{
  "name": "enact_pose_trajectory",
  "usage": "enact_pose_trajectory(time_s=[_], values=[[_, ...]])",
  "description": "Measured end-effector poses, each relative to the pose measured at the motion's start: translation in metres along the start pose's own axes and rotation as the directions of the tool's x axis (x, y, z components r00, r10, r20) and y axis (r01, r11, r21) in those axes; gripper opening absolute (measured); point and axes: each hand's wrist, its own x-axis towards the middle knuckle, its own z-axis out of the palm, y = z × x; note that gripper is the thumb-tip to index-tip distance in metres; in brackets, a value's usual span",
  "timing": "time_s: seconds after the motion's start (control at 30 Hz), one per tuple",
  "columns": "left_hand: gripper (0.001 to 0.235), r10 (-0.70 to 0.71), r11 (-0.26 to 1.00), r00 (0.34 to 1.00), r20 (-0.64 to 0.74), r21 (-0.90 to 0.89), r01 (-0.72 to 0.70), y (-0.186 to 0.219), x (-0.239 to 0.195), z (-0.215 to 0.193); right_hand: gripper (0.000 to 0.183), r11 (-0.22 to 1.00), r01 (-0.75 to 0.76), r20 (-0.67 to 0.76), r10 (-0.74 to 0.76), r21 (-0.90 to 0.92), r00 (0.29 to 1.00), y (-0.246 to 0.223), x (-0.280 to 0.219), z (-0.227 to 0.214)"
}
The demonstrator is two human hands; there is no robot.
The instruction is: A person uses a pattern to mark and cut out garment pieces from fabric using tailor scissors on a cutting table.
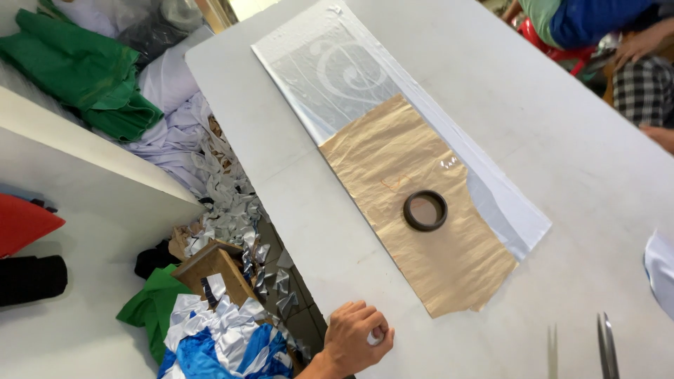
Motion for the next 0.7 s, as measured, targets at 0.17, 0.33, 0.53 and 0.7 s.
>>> enact_pose_trajectory(time_s=[0.17,0.33,0.53,0.7], values=[[0.016,0.186,0.973,0.981,0.046,-0.145,-0.177,0.044,0.039,-0.025,0.068,0.957,-0.287,-0.107,0.281,-0.049,0.954,-0.004,-0.121,-0.024],[0.010,0.319,0.935,0.945,0.079,-0.192,-0.299,0.060,0.094,0.010,0.070,0.927,-0.343,-0.041,0.353,0.154,0.935,-0.038,-0.146,-0.034],[0.003,0.331,0.943,0.940,0.087,-0.072,-0.326,0.057,0.147,0.058,0.070,0.915,-0.278,0.244,0.210,0.293,0.947,-0.023,-0.111,-0.039],[0.017,0.328,0.942,0.933,0.149,0.023,-0.335,0.047,0.174,0.087,0.061,0.858,-0.296,0.367,0.137,0.421,0.920,-0.029,-0.066,-0.038]])
